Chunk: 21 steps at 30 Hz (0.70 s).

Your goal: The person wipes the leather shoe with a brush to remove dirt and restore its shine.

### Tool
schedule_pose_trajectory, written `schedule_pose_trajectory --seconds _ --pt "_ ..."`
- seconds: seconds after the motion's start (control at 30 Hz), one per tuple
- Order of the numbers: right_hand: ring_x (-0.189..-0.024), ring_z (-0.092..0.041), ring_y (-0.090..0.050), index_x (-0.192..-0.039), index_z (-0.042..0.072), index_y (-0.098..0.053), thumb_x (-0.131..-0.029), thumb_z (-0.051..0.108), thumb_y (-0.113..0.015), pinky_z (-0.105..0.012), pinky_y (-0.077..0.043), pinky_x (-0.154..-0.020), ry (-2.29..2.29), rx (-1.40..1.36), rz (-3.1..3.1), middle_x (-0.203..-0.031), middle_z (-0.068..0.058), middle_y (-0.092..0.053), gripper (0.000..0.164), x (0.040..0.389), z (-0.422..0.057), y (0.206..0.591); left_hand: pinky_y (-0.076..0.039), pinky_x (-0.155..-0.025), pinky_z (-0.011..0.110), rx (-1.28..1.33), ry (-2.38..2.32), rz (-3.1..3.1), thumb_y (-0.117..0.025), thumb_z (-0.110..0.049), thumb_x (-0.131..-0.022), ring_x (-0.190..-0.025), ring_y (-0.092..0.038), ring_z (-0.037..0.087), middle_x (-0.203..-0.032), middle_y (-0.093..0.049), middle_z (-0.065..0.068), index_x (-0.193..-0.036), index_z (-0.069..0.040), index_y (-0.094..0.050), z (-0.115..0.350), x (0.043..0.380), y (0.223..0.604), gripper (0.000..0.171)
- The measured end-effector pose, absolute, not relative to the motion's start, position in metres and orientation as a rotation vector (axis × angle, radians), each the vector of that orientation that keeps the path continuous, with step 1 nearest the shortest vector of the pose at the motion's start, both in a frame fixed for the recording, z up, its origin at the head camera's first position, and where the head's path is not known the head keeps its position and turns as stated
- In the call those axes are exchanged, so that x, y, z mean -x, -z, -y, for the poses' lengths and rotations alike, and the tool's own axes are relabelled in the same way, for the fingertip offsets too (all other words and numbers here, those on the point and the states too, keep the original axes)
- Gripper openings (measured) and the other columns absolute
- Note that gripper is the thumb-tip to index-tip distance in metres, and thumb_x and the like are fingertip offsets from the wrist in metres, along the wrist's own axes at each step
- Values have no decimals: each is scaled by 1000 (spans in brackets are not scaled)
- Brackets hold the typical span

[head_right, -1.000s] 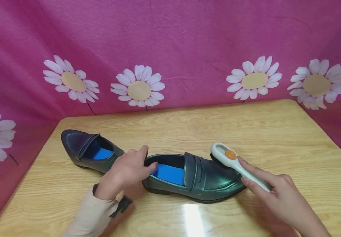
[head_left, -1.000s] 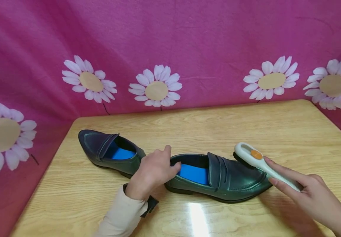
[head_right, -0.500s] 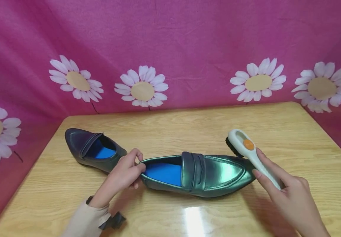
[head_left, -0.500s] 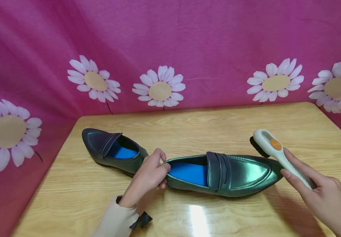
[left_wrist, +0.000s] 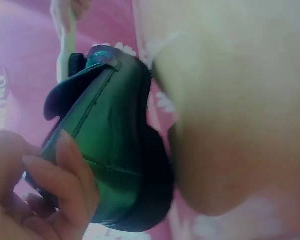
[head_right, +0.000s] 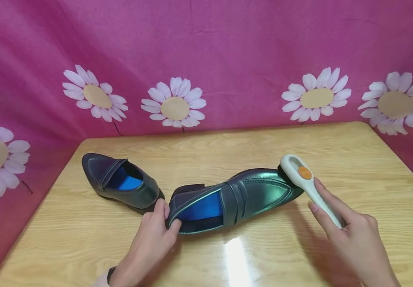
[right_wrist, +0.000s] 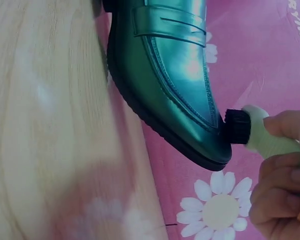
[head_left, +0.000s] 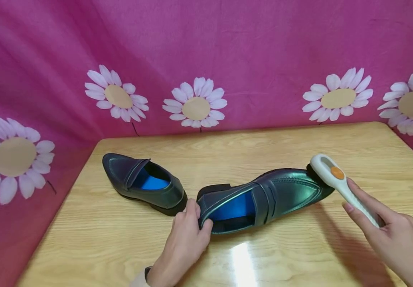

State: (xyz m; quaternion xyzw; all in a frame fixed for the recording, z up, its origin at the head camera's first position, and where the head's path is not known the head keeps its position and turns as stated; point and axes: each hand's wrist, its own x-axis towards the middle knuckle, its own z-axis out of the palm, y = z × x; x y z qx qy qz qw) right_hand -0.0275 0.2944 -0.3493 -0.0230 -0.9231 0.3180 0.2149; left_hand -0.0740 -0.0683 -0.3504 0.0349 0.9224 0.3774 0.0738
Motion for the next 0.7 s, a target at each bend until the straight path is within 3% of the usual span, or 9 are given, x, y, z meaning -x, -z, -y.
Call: schedule_pose_trajectory --seconds 0.07,0.1,0.17,0.2,0.3,0.37,0.57,0.7 --pt "-63 -2 -42 -136 31 -55 -88 17 -71 -18 -28 -56 -866 75 2545 -109 49 -39 52 27 -293 348 -47 -58 25 -88 -1172 -2740 -65 -17 -86 -70 -57 15 -72 -48 5 -89 -9 -43 71 71 355 23" --pt "-61 -2 -41 -136 31 -55 -88 17 -71 -19 -27 -54 -854 82 2542 -115 43 -45 53 26 -292 348 -42 -53 25 -100 -1217 -2715 -66 -18 -85 -63 -57 14 -66 -46 3 -87 -9 -43 74 69 358 25" --pt "-58 -2 -38 -137 30 -54 -88 17 -70 -19 -26 -53 -821 88 2530 -119 22 -60 54 25 -289 348 -38 -46 24 -148 -1345 -2629 -68 -18 -85 -52 -57 14 -60 -48 0 -82 -9 -41 79 67 364 28" --pt "-55 -2 -36 -137 29 -54 -87 17 -71 -20 -26 -52 -794 90 2517 -112 11 -68 54 24 -287 348 -37 -44 23 -172 -1410 -2575 -68 -17 -86 -48 -57 14 -58 -51 0 -79 -9 -40 82 66 366 30" --pt "-48 2 -31 -137 23 -55 -86 16 -71 -21 -25 -47 -710 95 2458 -96 -27 -68 54 20 -284 351 -37 -40 22 -214 -1598 -2415 -70 -16 -86 -41 -58 18 -56 -59 4 -74 -6 -39 87 64 375 35" --pt "-46 6 -28 -135 19 -57 -86 16 -71 -21 -24 -45 -660 116 2407 -89 -27 -68 51 17 -282 354 -36 -39 21 -186 -1691 -2336 -72 -15 -85 -41 -59 20 -57 -60 7 -72 -4 -38 88 63 380 38" --pt "-45 10 -36 -132 14 -59 -86 19 -70 -13 -27 -40 -625 288 2359 -96 -32 -64 48 5 -270 360 -38 -39 18 -89 -1891 -2233 -72 -7 -83 -39 -57 20 -56 -60 10 -67 1 -37 84 60 395 39" --pt "-47 14 -33 -131 14 -60 -84 19 -71 -15 -28 -39 -635 208 2308 -96 -32 -64 48 4 -264 361 -43 -40 20 -33 -1928 -2262 -68 3 -79 -41 -60 22 -52 -57 9 -64 0 -36 78 57 397 35"
